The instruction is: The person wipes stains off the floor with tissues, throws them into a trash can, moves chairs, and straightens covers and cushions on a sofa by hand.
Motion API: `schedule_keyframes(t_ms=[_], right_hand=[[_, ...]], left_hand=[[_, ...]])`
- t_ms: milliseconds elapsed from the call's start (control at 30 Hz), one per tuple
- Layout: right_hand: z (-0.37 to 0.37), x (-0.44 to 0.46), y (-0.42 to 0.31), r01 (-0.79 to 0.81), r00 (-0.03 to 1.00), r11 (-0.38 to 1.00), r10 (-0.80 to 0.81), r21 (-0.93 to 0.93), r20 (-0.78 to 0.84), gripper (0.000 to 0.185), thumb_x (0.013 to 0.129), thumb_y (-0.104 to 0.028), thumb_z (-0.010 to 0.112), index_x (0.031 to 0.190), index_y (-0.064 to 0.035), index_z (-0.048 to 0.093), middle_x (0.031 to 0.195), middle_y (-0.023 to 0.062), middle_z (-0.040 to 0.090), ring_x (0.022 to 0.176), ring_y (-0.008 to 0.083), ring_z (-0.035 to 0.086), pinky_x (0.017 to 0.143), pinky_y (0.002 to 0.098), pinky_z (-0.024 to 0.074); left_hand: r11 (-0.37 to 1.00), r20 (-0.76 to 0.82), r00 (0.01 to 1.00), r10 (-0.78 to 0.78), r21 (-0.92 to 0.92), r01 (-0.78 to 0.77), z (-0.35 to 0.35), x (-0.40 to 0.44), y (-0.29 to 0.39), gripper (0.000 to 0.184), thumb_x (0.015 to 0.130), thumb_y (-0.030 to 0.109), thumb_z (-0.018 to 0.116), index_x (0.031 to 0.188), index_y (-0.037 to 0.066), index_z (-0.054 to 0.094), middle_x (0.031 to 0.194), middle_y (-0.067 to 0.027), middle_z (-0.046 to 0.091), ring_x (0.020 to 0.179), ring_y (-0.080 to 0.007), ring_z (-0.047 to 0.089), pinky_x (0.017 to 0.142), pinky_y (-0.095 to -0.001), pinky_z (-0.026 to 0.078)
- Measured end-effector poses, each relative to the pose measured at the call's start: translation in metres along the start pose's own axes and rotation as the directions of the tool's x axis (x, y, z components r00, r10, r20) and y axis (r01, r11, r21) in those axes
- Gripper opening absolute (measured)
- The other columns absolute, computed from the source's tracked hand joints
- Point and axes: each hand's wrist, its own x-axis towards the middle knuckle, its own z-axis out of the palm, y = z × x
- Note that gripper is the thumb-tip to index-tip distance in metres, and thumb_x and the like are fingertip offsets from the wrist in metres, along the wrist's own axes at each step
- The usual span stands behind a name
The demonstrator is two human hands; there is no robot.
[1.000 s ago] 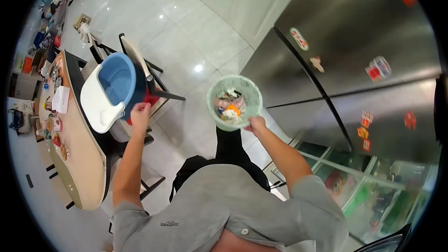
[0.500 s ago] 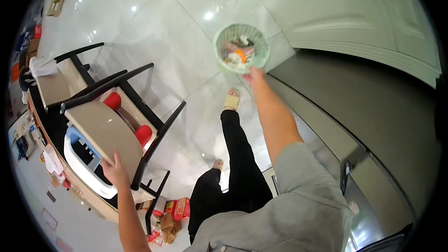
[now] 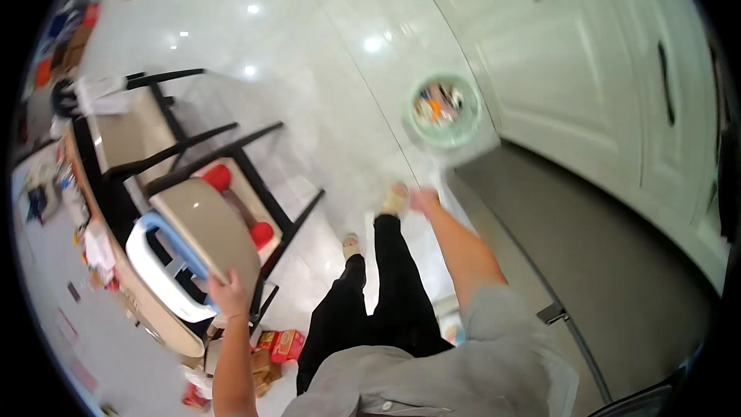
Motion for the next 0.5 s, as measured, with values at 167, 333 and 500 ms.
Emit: schedule_keyframes(t_ms=[167, 333, 500], right_hand=[[-0.001, -0.083, -0.009, 0.084, 0.987, 0.985, -0.062, -0.149, 0.151, 0.05, 0.087, -0.051, 0.052, 0.084, -0.0054, 0.072, 0.095, 0.0213, 0.068, 0.093, 0.036, 0.065, 0.083, 0.0474, 0.0505], [-0.171, -0.134, -0.068, -0.241, 0.94, 0.931, 0.153, 0.274, 0.306, 0.027, 0.087, -0.023, 0.061, 0.081, 0.0016, 0.07, 0.075, 0.0106, 0.072, 0.062, 0.0191, 0.069, 0.057, 0.0315, 0.0571], [-0.326, -0.148, -0.117, -0.26, 0.965, 0.905, 0.256, 0.337, 0.057, 0.028, 0.087, -0.022, 0.062, 0.08, 0.0039, 0.068, 0.072, 0.0135, 0.069, 0.063, 0.0238, 0.069, 0.056, 0.0362, 0.0569]], left_hand=[[0.995, 0.076, 0.994, 0.083, 0.055, -0.087, -0.017, -0.006, 0.011, 0.034, 0.077, 0.025, 0.069, 0.105, 0.007, 0.061, 0.098, -0.0196, 0.062, 0.093, -0.0379, 0.06, 0.081, -0.0455, 0.048], [0.993, 0.231, 0.972, 0.048, -0.115, -0.022, -0.075, 0.011, 0.06, 0.028, 0.089, 0.032, 0.057, 0.11, 0.014, 0.06, 0.09, -0.0171, 0.064, 0.08, -0.0377, 0.063, 0.07, -0.0494, 0.05], [0.975, 0.064, 0.976, 0.209, -0.095, -0.203, -0.015, 0.014, 0.009, 0.028, 0.092, 0.027, 0.051, 0.111, 0.008, 0.06, 0.082, -0.0155, 0.064, 0.068, -0.0331, 0.062, 0.061, -0.0481, 0.05]])
